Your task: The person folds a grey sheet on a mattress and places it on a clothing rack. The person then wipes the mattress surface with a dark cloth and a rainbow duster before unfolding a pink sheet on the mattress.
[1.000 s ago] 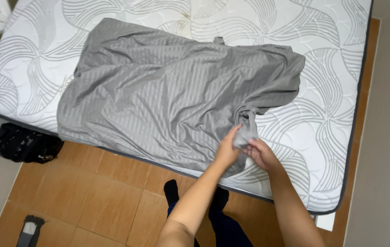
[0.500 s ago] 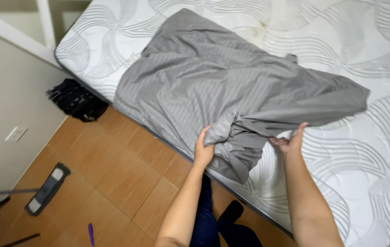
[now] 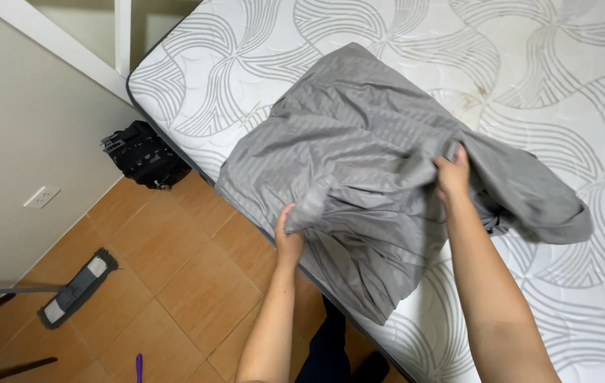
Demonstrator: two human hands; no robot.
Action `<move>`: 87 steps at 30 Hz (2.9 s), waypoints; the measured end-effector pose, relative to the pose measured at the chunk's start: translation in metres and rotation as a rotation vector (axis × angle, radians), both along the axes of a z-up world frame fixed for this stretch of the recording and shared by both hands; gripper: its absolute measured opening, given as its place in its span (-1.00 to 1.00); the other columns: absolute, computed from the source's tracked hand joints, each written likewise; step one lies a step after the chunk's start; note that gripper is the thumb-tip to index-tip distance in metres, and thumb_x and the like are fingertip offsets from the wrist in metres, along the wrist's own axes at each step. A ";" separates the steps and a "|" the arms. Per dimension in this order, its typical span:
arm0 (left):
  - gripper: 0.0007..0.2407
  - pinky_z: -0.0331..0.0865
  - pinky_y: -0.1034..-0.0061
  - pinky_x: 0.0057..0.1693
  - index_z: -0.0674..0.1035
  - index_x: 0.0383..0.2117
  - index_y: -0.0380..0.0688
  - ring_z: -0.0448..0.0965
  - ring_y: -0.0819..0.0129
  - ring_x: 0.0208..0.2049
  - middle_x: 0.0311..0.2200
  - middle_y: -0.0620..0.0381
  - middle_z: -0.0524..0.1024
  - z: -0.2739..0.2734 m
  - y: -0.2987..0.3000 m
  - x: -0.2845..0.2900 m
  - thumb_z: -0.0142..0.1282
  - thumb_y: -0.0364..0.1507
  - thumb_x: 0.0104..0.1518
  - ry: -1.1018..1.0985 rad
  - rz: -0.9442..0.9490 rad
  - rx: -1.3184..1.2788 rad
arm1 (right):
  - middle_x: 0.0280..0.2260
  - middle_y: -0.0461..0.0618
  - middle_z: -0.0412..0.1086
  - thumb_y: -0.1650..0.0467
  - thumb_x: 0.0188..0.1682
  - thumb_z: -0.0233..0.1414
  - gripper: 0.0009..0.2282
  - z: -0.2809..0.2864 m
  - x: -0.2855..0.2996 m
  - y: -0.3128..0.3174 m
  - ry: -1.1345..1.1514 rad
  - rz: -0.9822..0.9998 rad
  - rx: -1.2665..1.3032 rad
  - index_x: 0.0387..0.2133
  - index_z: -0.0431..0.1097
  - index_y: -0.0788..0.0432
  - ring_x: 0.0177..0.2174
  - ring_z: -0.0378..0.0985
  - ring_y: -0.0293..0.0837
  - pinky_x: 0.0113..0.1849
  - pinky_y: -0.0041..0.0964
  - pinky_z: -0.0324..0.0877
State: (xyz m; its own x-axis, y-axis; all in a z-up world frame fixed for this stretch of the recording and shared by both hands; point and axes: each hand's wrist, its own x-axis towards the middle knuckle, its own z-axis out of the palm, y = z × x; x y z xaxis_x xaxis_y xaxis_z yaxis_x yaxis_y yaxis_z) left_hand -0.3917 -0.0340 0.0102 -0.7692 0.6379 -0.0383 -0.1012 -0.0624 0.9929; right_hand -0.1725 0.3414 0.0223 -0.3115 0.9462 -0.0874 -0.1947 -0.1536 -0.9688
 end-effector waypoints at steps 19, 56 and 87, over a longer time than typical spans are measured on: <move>-0.78 0.40 0.16 0.18 0.60 -0.07 -0.17 0.48 -0.13 0.13 0.17 -0.10 0.46 0.013 0.078 0.111 0.16 -0.49 0.16 0.434 -0.484 -0.322 | 0.00 0.09 0.34 0.55 -0.08 0.34 -0.46 -0.158 0.220 -0.085 -0.768 -0.738 0.307 0.15 0.24 0.26 -0.07 0.48 -0.07 -0.04 -0.27 0.43; -0.77 0.45 0.26 0.01 0.63 -0.09 -0.07 0.52 0.01 -0.06 -0.04 -0.13 0.45 0.147 0.231 0.006 0.20 -0.51 0.11 0.674 -0.005 -0.122 | -0.13 0.34 0.37 0.31 -0.06 0.23 -0.62 -0.027 -0.005 -0.012 -0.773 0.142 0.758 -0.03 0.45 0.29 -0.16 0.42 0.07 -0.10 -0.20 0.34; -0.57 0.42 0.33 0.02 0.59 0.05 -0.01 0.54 0.01 -0.17 -0.13 -0.11 0.50 0.039 0.029 0.043 -0.07 -0.69 0.05 0.296 -0.381 -0.421 | 0.15 0.38 0.26 0.54 -0.13 0.00 -0.52 0.077 0.006 -0.077 -0.990 0.112 0.992 0.16 0.30 0.31 0.17 0.24 0.34 0.23 0.24 0.07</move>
State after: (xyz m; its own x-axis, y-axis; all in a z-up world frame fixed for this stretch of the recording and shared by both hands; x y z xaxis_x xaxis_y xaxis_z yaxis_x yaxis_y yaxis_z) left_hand -0.3486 -0.0052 0.0491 -0.5079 0.8453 -0.1660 0.2426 0.3252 0.9140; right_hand -0.1664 0.2644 0.0990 -0.5912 0.7172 0.3688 0.5900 0.6964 -0.4084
